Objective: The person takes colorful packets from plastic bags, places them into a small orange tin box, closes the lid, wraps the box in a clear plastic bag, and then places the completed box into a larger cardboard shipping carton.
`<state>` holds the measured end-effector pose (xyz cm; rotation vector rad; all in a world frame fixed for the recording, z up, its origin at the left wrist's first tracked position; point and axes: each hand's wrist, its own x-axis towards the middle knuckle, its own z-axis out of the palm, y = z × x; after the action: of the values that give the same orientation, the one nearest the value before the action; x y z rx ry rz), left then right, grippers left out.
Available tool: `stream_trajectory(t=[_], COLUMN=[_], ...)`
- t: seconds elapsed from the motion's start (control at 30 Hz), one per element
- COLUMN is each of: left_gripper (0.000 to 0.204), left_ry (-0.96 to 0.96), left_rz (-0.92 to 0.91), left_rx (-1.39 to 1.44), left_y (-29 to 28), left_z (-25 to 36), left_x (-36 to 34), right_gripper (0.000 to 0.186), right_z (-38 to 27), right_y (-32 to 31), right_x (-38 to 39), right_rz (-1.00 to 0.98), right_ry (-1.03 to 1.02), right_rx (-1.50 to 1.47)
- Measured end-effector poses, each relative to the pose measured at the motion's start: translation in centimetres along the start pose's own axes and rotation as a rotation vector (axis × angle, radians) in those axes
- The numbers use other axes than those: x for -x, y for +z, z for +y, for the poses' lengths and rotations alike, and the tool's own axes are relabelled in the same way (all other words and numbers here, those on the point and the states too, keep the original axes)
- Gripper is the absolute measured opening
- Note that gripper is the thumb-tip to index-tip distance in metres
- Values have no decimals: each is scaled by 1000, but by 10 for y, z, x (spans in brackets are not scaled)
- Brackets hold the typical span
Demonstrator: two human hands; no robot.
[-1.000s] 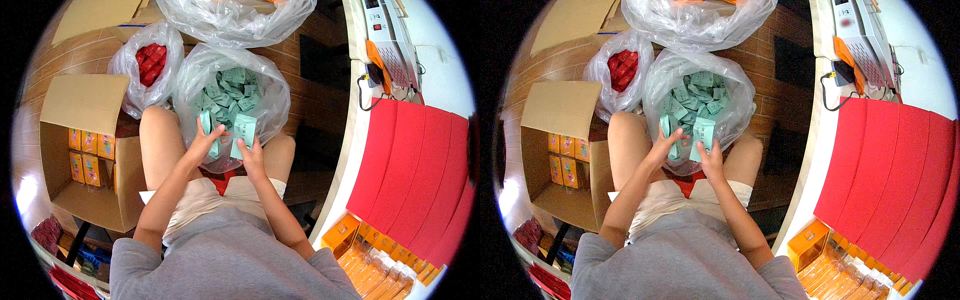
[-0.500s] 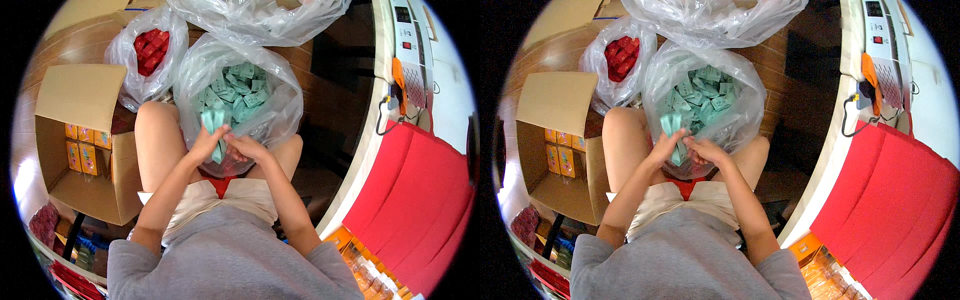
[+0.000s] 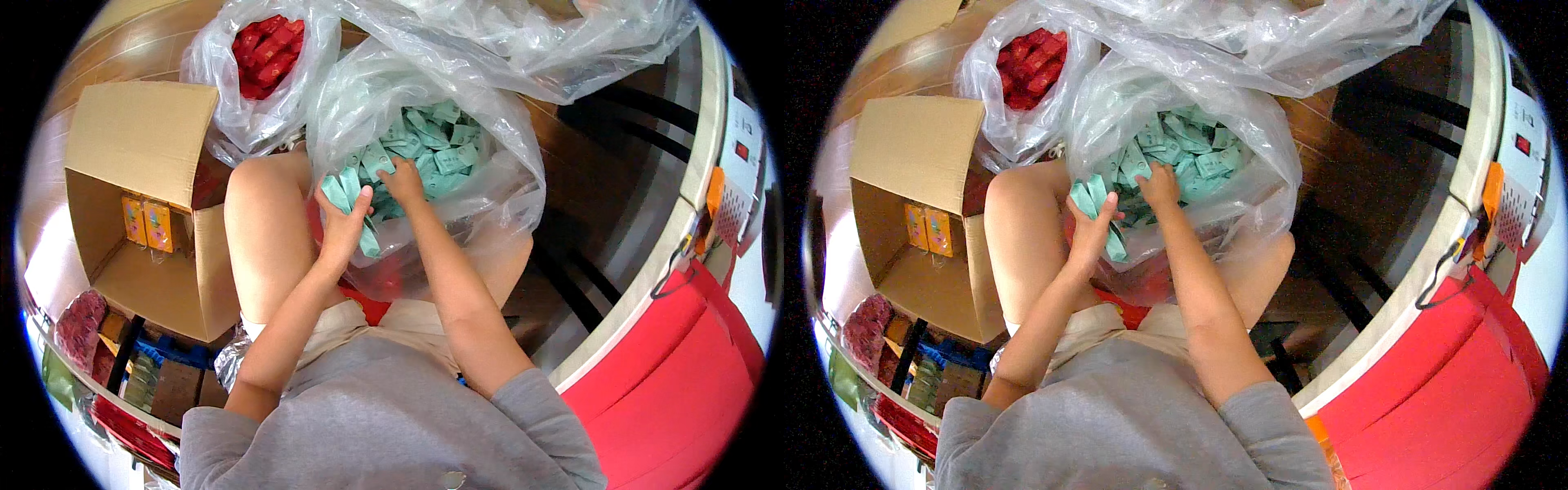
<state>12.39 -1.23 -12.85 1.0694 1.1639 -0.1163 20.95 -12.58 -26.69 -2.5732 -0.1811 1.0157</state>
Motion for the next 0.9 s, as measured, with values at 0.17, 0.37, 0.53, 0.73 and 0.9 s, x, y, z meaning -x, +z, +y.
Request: stream_trajectory(t=[0.17, 0.37, 0.53, 0.73, 0.9], left_gripper=[80, 74, 77, 94, 99], left_ry=[-27, -68, -149, -37, 61], left_rz=[30, -51, -288, -186, -9], left_rx=[34, 92, 131, -52, -152], left_y=[1, 1, 4, -5, -11], left_z=[4, 14, 25, -4, -14], left_x=[-5, -1, 13, 1, -5], right_gripper=[20, 14, 14, 39, 65], right_z=[2, 16, -27, -49, -5], right_y=[-21, -114, -121, -25, -3], right_x=[10, 33, 57, 52, 13], right_rz=[393, 111, -312, 134, 139], right_ry=[-199, -184, -260, -113, -255], right_rx=[-419, -708, -884, -562, 184])
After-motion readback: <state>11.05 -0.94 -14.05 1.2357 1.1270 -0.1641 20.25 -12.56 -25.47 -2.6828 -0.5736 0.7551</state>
